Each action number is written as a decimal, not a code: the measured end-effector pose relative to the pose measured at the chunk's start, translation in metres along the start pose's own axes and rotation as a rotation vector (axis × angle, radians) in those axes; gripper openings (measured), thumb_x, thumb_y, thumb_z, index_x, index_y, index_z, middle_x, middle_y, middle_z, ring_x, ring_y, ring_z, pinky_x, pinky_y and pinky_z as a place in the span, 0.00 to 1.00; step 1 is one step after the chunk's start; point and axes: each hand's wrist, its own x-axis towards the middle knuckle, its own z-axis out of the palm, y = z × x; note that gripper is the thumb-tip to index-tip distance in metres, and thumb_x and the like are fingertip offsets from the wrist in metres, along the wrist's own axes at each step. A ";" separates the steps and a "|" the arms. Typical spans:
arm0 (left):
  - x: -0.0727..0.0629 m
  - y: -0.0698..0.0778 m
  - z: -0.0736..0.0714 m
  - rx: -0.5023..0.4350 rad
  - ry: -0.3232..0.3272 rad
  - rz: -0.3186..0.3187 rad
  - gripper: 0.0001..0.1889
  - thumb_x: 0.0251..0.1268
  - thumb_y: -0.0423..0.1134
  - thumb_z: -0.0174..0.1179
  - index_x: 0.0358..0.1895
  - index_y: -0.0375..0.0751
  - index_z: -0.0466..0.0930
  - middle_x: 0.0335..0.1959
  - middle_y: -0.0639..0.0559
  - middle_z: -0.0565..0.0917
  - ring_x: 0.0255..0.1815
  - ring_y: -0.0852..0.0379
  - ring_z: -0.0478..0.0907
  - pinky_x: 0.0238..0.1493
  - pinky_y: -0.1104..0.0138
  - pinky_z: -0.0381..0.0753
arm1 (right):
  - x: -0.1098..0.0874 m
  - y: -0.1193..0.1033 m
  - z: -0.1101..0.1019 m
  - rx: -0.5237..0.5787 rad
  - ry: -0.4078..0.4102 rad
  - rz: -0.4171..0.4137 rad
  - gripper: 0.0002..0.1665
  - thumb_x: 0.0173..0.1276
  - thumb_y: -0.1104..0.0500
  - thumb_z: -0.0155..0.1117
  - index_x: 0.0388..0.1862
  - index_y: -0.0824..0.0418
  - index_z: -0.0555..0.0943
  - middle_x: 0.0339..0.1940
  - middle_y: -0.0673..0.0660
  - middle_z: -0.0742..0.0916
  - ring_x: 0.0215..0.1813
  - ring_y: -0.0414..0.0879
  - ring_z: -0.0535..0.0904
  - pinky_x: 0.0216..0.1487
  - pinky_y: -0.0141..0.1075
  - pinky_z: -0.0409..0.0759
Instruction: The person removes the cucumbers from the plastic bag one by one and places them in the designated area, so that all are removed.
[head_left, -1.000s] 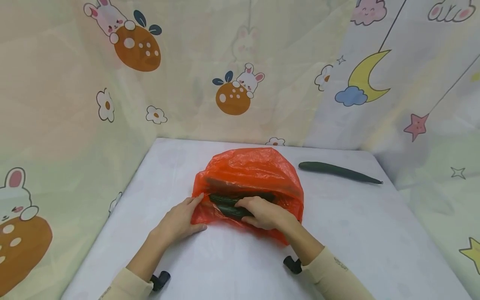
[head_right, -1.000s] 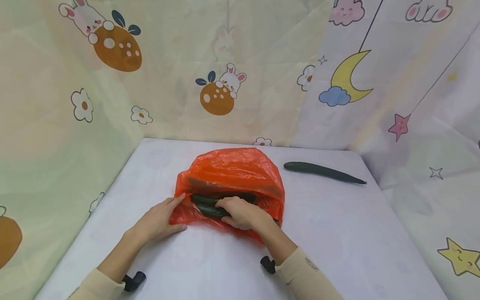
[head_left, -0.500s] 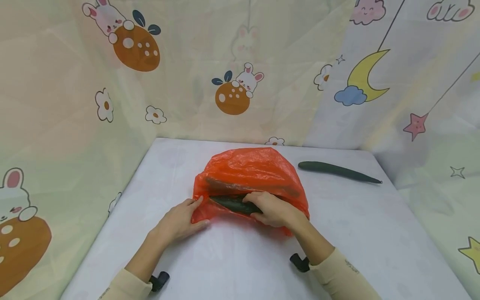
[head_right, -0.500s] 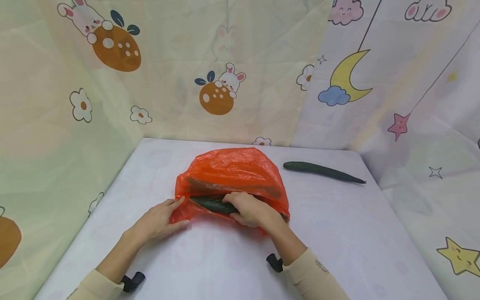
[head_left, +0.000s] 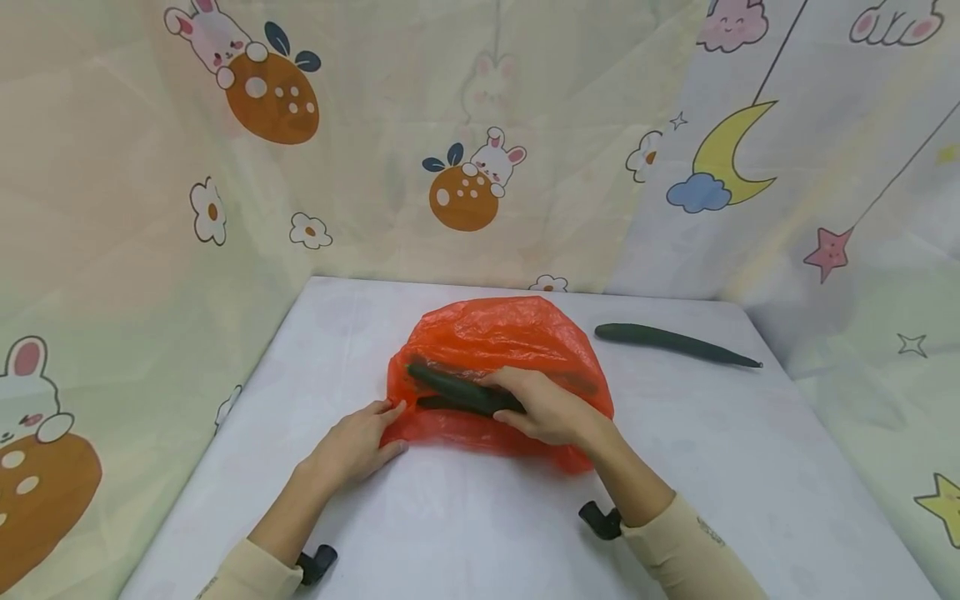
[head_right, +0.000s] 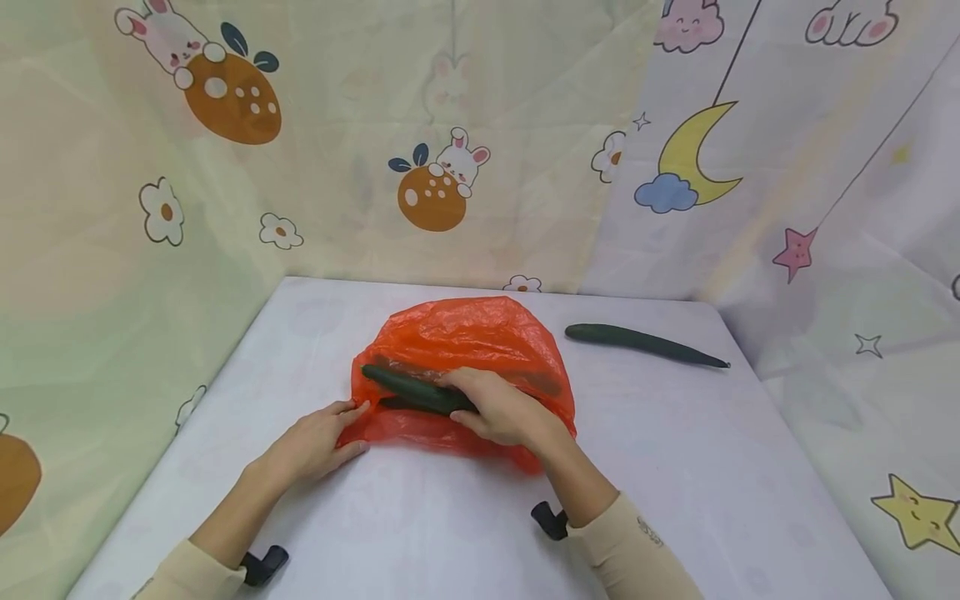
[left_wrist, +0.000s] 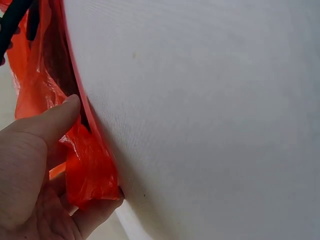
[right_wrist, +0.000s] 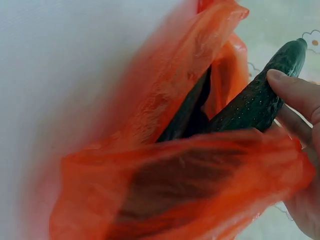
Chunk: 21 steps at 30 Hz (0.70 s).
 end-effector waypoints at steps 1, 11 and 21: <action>0.000 0.000 0.000 -0.001 0.001 -0.001 0.36 0.69 0.51 0.67 0.76 0.41 0.69 0.74 0.38 0.72 0.73 0.37 0.70 0.70 0.43 0.72 | 0.001 -0.001 -0.001 0.002 -0.001 -0.007 0.32 0.70 0.59 0.72 0.71 0.51 0.76 0.65 0.42 0.81 0.66 0.39 0.76 0.68 0.41 0.78; -0.002 -0.001 0.003 -0.019 0.018 0.000 0.36 0.68 0.50 0.68 0.76 0.41 0.69 0.73 0.37 0.73 0.72 0.37 0.71 0.69 0.43 0.74 | 0.013 -0.015 -0.007 0.127 0.017 -0.075 0.29 0.69 0.57 0.73 0.68 0.48 0.78 0.59 0.40 0.83 0.57 0.36 0.81 0.59 0.37 0.83; -0.001 -0.003 0.003 -0.036 0.016 -0.005 0.37 0.67 0.51 0.69 0.76 0.43 0.69 0.73 0.39 0.73 0.73 0.37 0.71 0.68 0.42 0.75 | 0.017 -0.032 -0.022 0.246 0.061 -0.111 0.29 0.69 0.55 0.73 0.68 0.46 0.78 0.60 0.42 0.84 0.54 0.41 0.86 0.55 0.37 0.85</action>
